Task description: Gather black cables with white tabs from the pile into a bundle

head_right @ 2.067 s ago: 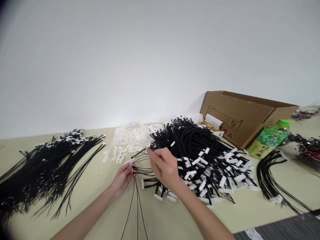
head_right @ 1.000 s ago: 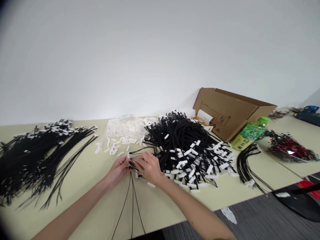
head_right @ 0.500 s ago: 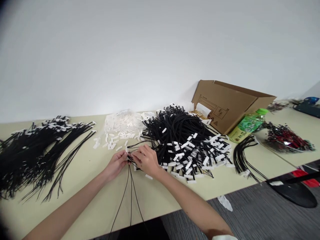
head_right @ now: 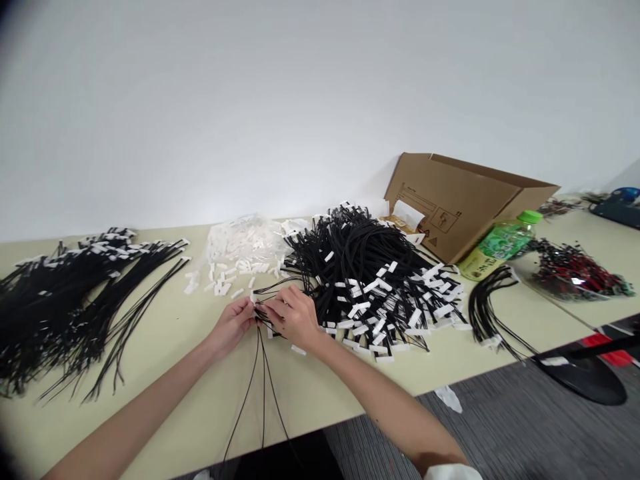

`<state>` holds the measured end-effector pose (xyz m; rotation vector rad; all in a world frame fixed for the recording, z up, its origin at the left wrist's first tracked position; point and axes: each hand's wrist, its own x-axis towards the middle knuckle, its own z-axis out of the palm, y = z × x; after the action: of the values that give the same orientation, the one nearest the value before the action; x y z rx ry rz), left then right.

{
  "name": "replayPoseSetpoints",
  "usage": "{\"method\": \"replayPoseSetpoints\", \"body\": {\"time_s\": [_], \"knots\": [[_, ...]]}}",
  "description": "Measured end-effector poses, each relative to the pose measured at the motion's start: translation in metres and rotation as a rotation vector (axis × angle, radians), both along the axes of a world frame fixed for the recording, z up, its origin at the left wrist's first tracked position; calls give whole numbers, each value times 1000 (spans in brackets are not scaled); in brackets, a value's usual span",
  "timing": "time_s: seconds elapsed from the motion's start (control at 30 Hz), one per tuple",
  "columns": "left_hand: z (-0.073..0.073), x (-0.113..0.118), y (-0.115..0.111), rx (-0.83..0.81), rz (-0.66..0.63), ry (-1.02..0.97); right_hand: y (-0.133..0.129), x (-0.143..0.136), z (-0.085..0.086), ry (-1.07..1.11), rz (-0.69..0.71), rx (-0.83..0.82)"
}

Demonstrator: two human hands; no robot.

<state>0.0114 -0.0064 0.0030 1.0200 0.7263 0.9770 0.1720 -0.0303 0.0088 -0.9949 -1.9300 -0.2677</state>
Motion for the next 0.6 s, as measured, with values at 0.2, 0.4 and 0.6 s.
{"method": "replayPoseSetpoints", "body": {"time_s": [0.2, 0.4, 0.6], "knots": [[1, 0, 0, 6, -11, 16, -1, 0, 0, -1, 3, -4], [2, 0, 0, 12, -13, 32, -1, 0, 2, -3, 9, -3], [1, 0, 0, 24, -23, 48, -1, 1, 3, -13, 13, 0]]}}
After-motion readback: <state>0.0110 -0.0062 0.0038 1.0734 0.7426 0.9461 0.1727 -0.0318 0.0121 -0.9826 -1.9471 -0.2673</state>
